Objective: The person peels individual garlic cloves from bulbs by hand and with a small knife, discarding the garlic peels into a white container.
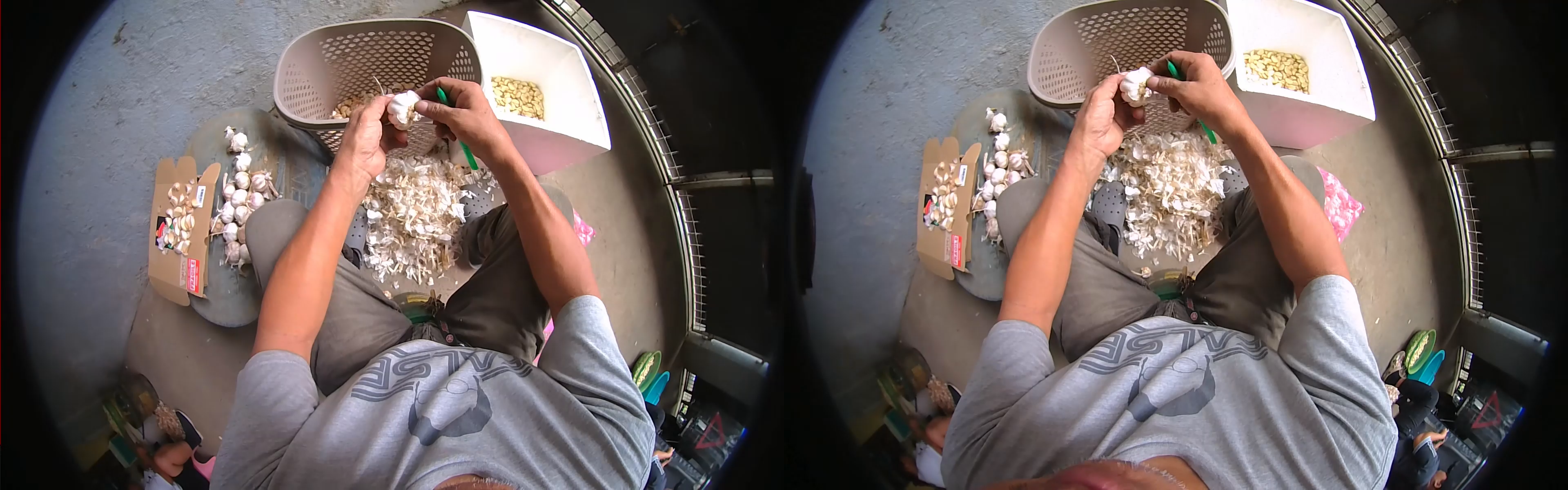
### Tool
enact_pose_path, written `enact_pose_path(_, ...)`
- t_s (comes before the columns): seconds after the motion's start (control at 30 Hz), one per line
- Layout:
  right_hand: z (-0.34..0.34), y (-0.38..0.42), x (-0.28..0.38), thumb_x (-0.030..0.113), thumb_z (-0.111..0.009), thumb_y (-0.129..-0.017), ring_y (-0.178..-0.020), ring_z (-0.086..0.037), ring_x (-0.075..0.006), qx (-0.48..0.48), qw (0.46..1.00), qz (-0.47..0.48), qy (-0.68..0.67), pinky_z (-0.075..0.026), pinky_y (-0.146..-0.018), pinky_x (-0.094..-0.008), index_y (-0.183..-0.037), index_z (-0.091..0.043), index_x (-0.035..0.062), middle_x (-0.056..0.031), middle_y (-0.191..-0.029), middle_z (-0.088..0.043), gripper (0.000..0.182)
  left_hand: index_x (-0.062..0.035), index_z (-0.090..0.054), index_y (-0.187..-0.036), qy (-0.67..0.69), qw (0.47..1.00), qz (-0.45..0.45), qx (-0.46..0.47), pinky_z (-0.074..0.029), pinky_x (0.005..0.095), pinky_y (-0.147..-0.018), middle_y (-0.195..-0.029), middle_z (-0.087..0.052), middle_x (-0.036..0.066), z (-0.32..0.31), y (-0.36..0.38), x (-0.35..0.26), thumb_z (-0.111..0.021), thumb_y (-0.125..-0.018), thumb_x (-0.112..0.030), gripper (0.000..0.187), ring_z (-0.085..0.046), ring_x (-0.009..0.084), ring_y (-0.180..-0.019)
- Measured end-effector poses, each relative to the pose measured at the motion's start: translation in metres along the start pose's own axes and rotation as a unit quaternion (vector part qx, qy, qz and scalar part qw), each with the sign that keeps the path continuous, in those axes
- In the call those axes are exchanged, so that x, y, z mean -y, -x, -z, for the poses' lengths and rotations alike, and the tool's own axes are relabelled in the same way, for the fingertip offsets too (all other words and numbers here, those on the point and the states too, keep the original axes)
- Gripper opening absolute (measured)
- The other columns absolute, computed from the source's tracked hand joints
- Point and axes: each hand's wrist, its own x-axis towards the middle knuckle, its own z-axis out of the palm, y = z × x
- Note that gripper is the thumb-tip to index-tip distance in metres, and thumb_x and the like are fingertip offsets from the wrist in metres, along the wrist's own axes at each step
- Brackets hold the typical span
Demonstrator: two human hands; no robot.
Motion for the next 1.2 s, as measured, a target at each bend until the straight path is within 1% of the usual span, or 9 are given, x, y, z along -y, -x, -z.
enact_pose_path(0.2, -0.009, 0.003, -0.007, 0.016, -0.071, -0.097, -0.061, -0.053, -0.0039, -0.017, 0.995, 0.058, 0.083, -0.042, -0.052, -0.0228, -0.099, -0.067, 0.0009, 0.0015, -0.074, -0.061, 0.015, -0.0071, -0.071, -0.104, 0.005, 1.0, -0.014, -0.028, -0.054, 0.0309, -0.048, -0.084, -0.068, 0.003, -0.006, 0.002, 0.001, -0.054, -0.101, -0.035, 0.033, -0.063, 0.0155, -0.06)
enact_pose_path(0.3, -0.01, 0.002, -0.003, 0.014, -0.073, -0.095, -0.059, -0.054, -0.0063, -0.051, 0.997, 0.052, 0.013, -0.044, -0.051, -0.0251, -0.096, -0.065, -0.0019, -0.0011, -0.071, -0.061, 0.018, -0.0078, -0.07, -0.107, 0.011, 0.999, -0.017, -0.043, -0.057, 0.0343, -0.052, -0.09, -0.071, 0.003, -0.007, 0.0, 0.002, -0.052, -0.103, -0.035, 0.033, -0.067, 0.0169, -0.066)
enact_pose_path(0.47, -0.006, 0.003, -0.008, 0.017, -0.073, -0.094, -0.061, -0.056, -0.014, -0.062, 0.985, 0.088, 0.131, -0.049, -0.058, -0.0339, -0.101, -0.064, -0.0018, -0.0094, -0.072, -0.063, 0.022, -0.0081, -0.069, -0.101, 0.0, 0.996, -0.034, -0.082, -0.056, 0.0337, -0.053, -0.088, -0.07, 0.004, -0.007, 0.001, 0.002, -0.055, -0.101, -0.034, 0.029, -0.066, 0.0157, -0.069)
enact_pose_path(0.57, -0.03, 0.007, -0.002, 0.016, -0.071, -0.095, -0.063, -0.056, -0.0161, -0.145, 0.941, 0.261, 0.158, -0.048, -0.061, -0.0353, -0.1, -0.063, -0.0022, -0.0105, -0.071, -0.062, 0.02, -0.0068, -0.068, -0.099, -0.031, 0.996, -0.057, -0.069, -0.054, 0.0323, -0.052, -0.082, -0.067, 0.004, -0.006, 0.0, 0.003, -0.056, -0.1, -0.031, 0.027, -0.063, 0.0149, -0.067)
enact_pose_path(0.7, -0.018, 0.011, 0.008, 0.009, -0.067, -0.095, -0.071, -0.061, -0.0222, -0.045, 0.966, 0.127, 0.223, -0.05, -0.069, -0.0376, -0.094, -0.06, -0.0039, -0.0171, -0.077, -0.064, 0.014, -0.0051, -0.068, -0.096, -0.042, 0.994, -0.064, -0.077, -0.051, 0.0315, -0.05, -0.076, -0.065, 0.004, -0.016, 0.006, 0.005, -0.057, -0.099, -0.03, 0.028, -0.06, 0.0153, -0.062)
enact_pose_path(0.8, -0.016, 0.018, 0.017, 0.007, -0.067, -0.093, -0.071, -0.061, -0.0225, -0.014, 0.967, 0.108, 0.229, -0.049, -0.068, -0.0376, -0.093, -0.06, -0.0037, -0.0195, -0.077, -0.064, 0.013, -0.004, -0.068, -0.097, -0.027, 0.996, -0.06, -0.061, -0.051, 0.0326, -0.05, -0.077, -0.065, 0.005, -0.008, 0.0, 0.009, -0.056, -0.1, -0.029, 0.028, -0.06, 0.0161, -0.06)
enact_pose_path(0.9, -0.019, 0.025, 0.01, 0.007, -0.067, -0.093, -0.066, -0.06, -0.0231, 0.012, 0.96, 0.168, 0.225, -0.048, -0.064, -0.038, -0.093, -0.06, -0.0037, -0.0195, -0.074, -0.063, 0.012, -0.0026, -0.068, -0.097, 0.018, 0.995, -0.049, -0.083, -0.051, 0.0326, -0.048, -0.077, -0.067, 0.007, -0.002, -0.003, 0.004, -0.056, -0.1, -0.028, 0.028, -0.06, 0.0168, -0.059)
enact_pose_path(1.0, -0.021, 0.023, 0.002, 0.01, -0.068, -0.093, -0.062, -0.057, -0.0201, 0.031, 0.932, 0.224, 0.284, -0.046, -0.061, -0.0373, -0.091, -0.061, -0.0043, -0.0163, -0.07, -0.061, 0.016, -0.0021, -0.068, -0.096, 0.008, 0.994, -0.061, -0.088, -0.051, 0.03, -0.047, -0.079, -0.068, 0.007, 0.0, -0.004, 0.0, -0.056, -0.1, -0.027, 0.028, -0.061, 0.0155, -0.06)
enact_pose_path(1.2, -0.027, 0.016, 0.009, 0.017, -0.073, -0.093, -0.061, -0.049, -0.0128, -0.005, 0.979, 0.053, 0.198, -0.043, -0.056, -0.0353, -0.089, -0.064, -0.0058, -0.0085, -0.064, -0.054, 0.025, -0.0028, -0.067, -0.09, -0.078, 0.984, -0.125, -0.099, -0.047, 0.0272, -0.046, -0.074, -0.064, 0.003, -0.014, 0.001, 0.001, -0.053, -0.1, -0.026, 0.029, -0.058, 0.0115, -0.057)
